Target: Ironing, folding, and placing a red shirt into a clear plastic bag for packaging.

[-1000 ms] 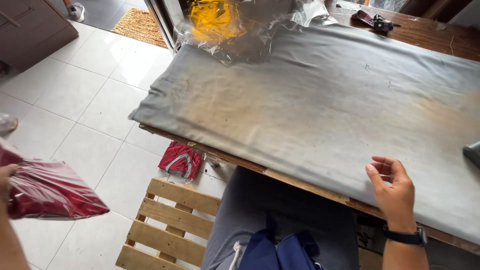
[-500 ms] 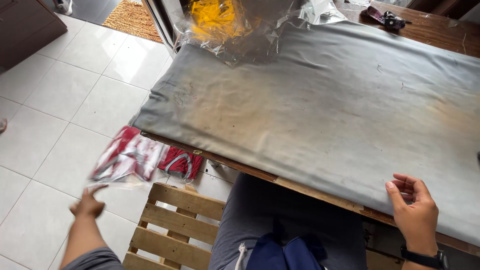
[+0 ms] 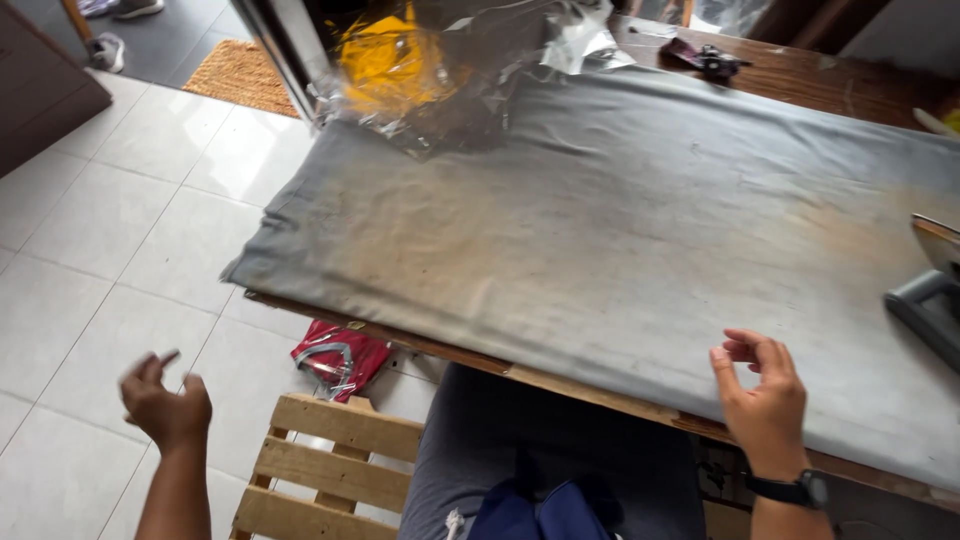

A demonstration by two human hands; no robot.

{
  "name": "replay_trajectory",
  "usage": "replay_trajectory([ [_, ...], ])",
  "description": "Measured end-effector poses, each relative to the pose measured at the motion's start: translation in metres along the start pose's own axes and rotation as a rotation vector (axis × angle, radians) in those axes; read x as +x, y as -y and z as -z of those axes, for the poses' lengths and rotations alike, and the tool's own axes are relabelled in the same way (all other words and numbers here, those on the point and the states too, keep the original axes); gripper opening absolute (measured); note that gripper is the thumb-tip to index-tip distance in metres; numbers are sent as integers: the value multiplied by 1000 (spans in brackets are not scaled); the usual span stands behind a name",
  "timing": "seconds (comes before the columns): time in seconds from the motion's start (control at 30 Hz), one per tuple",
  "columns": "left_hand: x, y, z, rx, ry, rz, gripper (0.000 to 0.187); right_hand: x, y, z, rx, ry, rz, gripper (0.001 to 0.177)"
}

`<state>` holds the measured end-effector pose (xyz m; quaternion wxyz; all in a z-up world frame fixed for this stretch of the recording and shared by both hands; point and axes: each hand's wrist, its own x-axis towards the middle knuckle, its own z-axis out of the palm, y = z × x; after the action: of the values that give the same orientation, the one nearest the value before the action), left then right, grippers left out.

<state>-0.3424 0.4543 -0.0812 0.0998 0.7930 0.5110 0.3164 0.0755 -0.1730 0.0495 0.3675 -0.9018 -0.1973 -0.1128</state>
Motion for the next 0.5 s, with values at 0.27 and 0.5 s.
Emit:
replay_trajectory([
  [0.27, -3, -305, 36, -318, -165, -653, 35, -82, -38, 21, -140, -231, 270, 12],
  [0.5, -52, -421, -12, -439, 19, -900, 23, -273, -246, 136, -686, 309, -660, 37],
])
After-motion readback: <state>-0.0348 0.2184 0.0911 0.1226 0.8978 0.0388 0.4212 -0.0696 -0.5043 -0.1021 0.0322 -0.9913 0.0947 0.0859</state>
